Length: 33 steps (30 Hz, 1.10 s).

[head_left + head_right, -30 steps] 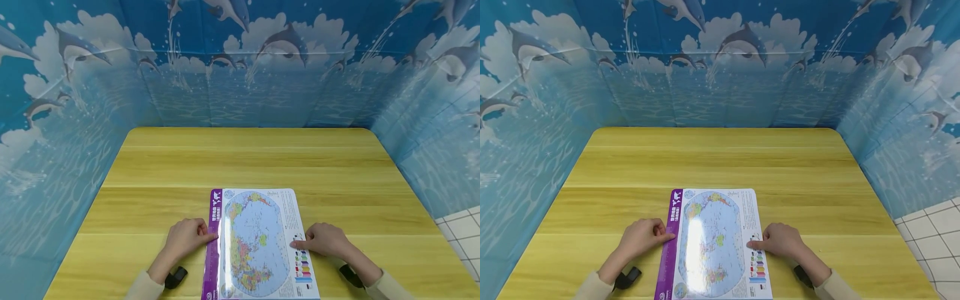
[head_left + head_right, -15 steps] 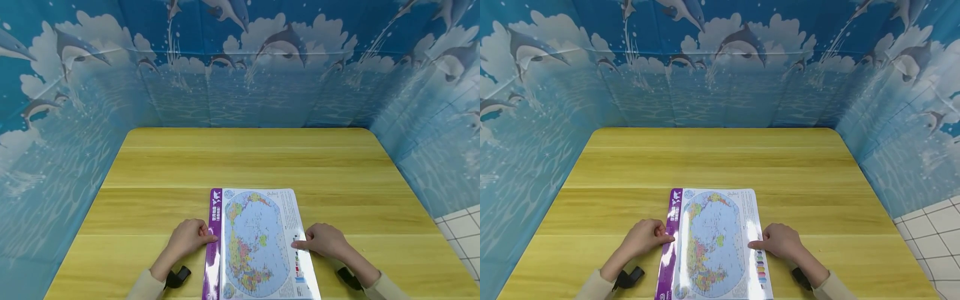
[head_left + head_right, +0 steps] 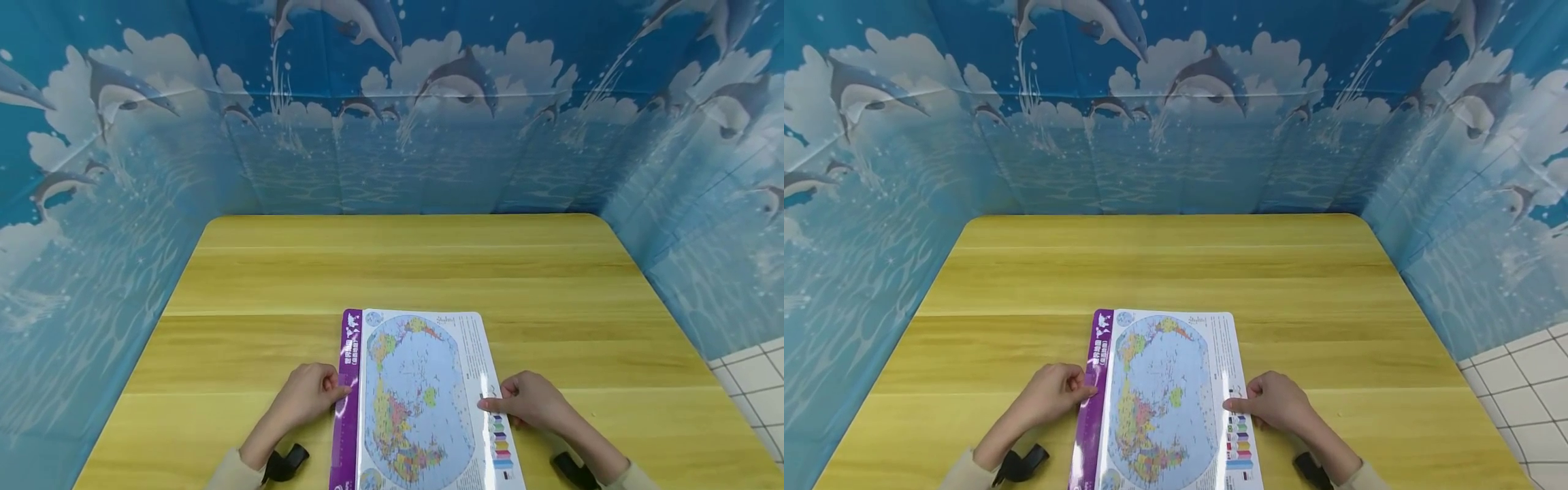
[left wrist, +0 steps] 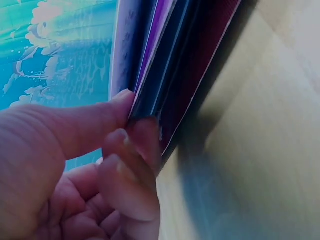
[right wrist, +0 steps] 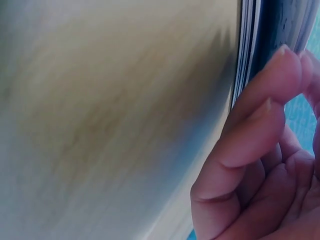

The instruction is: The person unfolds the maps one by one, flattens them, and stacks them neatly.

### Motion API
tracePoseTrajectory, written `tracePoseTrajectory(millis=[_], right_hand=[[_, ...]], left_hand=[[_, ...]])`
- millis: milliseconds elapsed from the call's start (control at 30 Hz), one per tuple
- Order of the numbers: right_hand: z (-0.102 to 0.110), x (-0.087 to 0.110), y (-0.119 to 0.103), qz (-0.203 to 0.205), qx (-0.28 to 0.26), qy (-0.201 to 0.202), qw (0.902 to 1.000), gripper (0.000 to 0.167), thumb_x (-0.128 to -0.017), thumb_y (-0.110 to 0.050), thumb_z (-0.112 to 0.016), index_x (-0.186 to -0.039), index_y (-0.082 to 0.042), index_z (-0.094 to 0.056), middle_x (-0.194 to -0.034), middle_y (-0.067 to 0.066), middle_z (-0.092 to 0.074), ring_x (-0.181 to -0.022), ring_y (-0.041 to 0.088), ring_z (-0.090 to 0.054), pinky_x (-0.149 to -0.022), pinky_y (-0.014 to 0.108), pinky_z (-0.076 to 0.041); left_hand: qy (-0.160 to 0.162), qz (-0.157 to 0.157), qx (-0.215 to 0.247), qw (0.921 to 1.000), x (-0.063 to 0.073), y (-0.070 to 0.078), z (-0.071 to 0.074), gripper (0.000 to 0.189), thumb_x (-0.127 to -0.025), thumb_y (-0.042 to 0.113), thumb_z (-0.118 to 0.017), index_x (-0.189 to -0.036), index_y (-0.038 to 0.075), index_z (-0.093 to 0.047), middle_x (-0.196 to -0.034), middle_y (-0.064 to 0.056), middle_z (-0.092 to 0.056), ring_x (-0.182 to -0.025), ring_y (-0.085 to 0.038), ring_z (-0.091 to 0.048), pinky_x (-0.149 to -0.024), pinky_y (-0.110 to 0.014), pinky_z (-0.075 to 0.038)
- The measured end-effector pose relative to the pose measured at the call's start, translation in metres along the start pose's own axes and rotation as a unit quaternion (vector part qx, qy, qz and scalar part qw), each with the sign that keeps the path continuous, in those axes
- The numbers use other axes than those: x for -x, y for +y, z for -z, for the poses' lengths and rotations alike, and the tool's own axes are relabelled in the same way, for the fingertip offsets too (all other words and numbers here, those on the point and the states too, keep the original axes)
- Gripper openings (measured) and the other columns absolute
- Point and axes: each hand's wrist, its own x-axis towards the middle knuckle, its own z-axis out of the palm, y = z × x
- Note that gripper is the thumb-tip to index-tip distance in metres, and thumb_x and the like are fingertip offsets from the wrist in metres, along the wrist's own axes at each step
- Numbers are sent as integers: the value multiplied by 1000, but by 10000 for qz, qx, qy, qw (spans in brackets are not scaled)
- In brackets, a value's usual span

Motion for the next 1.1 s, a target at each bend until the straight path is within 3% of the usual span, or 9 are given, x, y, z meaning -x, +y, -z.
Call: tracePoseTrajectory(millis=[367, 533, 600, 700, 800, 867, 1000, 1100], right_hand=[[2, -3, 5, 244, -103, -189, 9995, 52, -80, -51, -70, -55, -12, -47, -46, -1, -50, -40, 10, -39, -41, 24, -30], [2, -4, 7, 363, -68, -308, 9988, 52, -82, -50, -69, -54, -13, -46, -45, -2, -49, -40, 10, -40, -41, 25, -31], [2, -5, 8, 355, 23, -300, 9989, 52, -81, -51, -68, -54, -13, -46, -44, -3, -48, -39, 10, -39, -41, 24, -30], [1, -6, 8, 290, 225, -242, 9990, 54, -80, -54, -68, -54, -12, -48, -43, -4, -48, -39, 10, -39, -41, 24, -27], [2, -7, 7, 259, 438, -182, 9985, 55, -79, -57, -67, -54, -13, -49, -42, -4, -47, -39, 10, -38, -42, 24, -25], [4, -9, 7, 300, 385, -210, 9986, 55, -80, -57, -67, -53, -13, -49, -42, -4, -47, -39, 10, -37, -42, 23, -24], [15, -14, 5, 524, -311, -279, 9978, 53, -85, -47, -67, -56, -7, -47, -43, 0, -46, -39, 10, -34, -41, 23, -25], [28, -21, 0, 646, -944, -200, 9932, 49, -88, -39, -67, -60, -2, -48, -46, 3, -46, -42, 13, -37, -43, 24, -29]], left_hand=[[135, -163, -595, 9980, 4, 8, 6, 38, -86, 28, -71, -60, 19, -45, -52, 11, -38, -46, -4, -35, -46, -23, -32], [119, -225, -623, 9977, 3, 11, 6, 38, -88, 26, -69, -61, 19, -44, -52, 11, -37, -46, -4, -34, -45, -23, -30], [32, -279, -296, 9992, 1, 8, 5, 36, -89, 26, -67, -61, 18, -46, -52, 11, -40, -45, -4, -37, -46, -23, -33], [-302, -280, 608, 9973, -2, -1, 3, 32, -91, 26, -65, -63, 17, -53, -51, 9, -49, -43, -7, -46, -46, -24, -39], [-625, -196, 1599, 9850, -6, -12, -2, 30, -93, 25, -63, -66, 13, -58, -51, 3, -56, -42, -13, -53, -44, -23, -41], [-657, -156, 2046, 9765, -11, -17, -4, 29, -92, 25, -64, -67, 11, -60, -52, 0, -56, -41, -12, -51, -42, -21, -38], [-556, -137, 2872, 9562, -25, -22, -3, 27, -92, 23, -64, -72, 5, -63, -53, -2, -51, -41, -7, -40, -40, -19, -30], [-445, -100, 3066, 9507, -37, -22, 5, 25, -92, 21, -64, -76, 3, -62, -53, 1, -46, -42, -6, -33, -41, -19, -28]])
